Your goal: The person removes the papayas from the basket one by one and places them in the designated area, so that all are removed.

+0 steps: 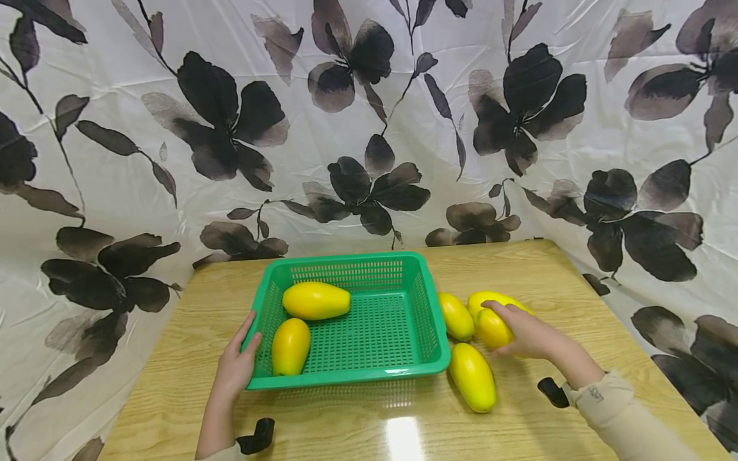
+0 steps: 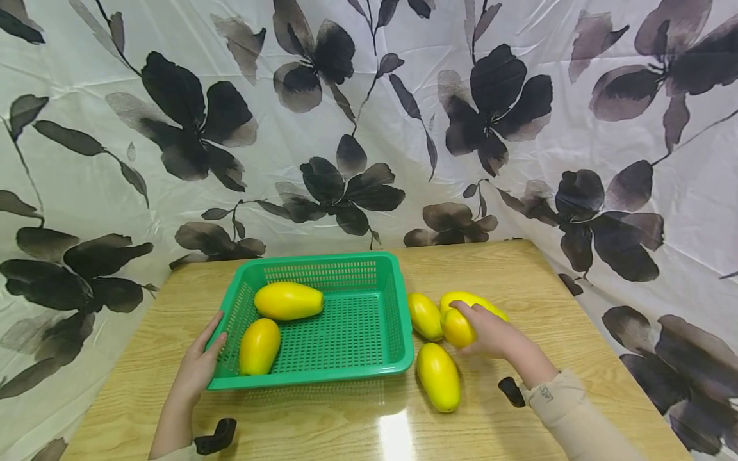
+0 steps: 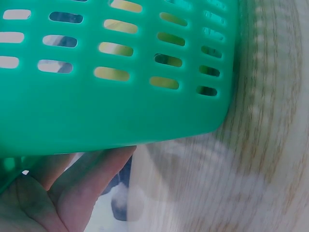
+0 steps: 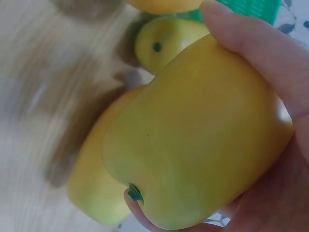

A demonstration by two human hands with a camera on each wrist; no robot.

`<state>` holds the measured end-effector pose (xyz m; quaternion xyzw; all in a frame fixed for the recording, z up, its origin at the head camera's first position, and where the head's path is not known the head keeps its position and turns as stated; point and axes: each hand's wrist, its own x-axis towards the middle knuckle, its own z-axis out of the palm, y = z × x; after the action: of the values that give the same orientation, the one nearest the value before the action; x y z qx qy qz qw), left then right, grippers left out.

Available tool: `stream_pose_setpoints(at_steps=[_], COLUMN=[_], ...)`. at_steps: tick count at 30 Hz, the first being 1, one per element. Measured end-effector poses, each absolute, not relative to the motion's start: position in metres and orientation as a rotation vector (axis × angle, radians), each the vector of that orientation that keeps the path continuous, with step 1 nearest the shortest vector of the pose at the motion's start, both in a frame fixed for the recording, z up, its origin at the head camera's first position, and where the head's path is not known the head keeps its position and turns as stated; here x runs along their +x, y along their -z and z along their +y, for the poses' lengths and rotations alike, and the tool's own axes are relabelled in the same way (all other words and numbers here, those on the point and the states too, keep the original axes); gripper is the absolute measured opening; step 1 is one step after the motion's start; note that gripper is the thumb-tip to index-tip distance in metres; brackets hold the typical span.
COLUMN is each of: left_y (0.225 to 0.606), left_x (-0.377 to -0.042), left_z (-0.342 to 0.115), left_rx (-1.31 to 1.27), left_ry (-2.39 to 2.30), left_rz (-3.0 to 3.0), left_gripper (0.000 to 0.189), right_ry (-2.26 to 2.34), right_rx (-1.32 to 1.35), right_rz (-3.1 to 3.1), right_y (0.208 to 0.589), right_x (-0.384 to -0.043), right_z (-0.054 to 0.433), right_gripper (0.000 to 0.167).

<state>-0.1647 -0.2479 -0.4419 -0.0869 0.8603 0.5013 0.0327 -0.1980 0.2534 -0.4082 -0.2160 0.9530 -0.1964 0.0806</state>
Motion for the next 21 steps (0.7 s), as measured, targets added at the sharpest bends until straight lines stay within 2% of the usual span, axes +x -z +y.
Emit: stream_pose_setpoints(at_steps=[21], left_y=[0.443], left_x=[-0.164], left_z=[-0.248], left_rx=[-0.271], left_ry=[-1.54], left_rz=[2.663], left_gripper=[0.052], right_ry=[0.6], right_rx=[-0.632], right_rz=[2.792], right_y=[0.44], right_x=[-0.183], right_z=[0.258], right_gripper=[0.081])
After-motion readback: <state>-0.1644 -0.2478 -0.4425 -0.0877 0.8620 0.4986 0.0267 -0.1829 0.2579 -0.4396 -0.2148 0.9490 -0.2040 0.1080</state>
